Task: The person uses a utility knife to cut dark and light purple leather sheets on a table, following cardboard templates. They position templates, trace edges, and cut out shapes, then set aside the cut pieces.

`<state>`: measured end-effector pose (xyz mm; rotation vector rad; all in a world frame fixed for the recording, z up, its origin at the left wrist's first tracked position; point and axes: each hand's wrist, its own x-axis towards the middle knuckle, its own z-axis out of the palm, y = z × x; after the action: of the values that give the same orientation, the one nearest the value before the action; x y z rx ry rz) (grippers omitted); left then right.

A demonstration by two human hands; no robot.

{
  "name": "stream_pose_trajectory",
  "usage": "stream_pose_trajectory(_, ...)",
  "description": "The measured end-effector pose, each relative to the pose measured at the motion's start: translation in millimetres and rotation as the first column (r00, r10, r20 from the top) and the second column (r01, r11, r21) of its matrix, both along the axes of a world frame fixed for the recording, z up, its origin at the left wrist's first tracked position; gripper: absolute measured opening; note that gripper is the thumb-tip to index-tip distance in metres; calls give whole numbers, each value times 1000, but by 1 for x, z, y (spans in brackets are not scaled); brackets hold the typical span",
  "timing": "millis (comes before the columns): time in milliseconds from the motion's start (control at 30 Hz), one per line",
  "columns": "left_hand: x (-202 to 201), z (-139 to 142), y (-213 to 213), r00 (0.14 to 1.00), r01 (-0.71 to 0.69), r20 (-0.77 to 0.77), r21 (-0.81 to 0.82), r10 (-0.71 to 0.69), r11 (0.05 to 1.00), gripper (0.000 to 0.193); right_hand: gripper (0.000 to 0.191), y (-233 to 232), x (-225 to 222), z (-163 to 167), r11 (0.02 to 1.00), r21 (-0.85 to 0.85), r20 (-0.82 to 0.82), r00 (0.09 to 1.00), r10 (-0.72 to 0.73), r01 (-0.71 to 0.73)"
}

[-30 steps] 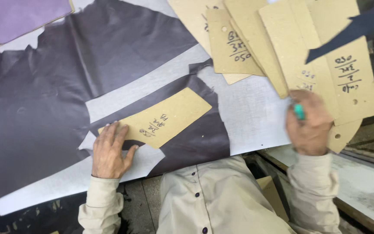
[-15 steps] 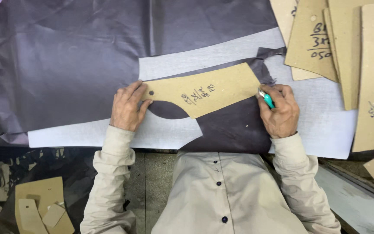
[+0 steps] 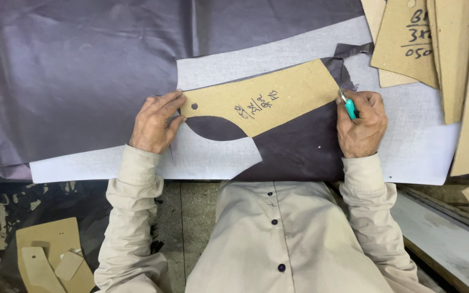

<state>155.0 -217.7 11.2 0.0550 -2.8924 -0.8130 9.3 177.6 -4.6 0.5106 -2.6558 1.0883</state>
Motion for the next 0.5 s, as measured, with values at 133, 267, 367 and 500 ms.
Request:
stream_pose_trajectory(133,-2,-1,-3,1000,1,-12,20,0,1000,44,15,-1,0,-3,1000,-18,4,1000,-21,21)
stream_pose_trajectory(267,-2,1,-4,1000,-10,-1,44,10,999,43,13,-2,-1,-6,999,-15,-4,999,-34,34)
stream_pose_trajectory(367,-1,2,-4,1000,-25,7,33,25,999,43,14,-4,0,-7,999,-12,-17,999,-31,31)
stream_pose_trajectory(500,0,4,-4,1000,3,-14,2,-3,1000,42,13,-7,0,-6,999,-13,-14,999,-44,44)
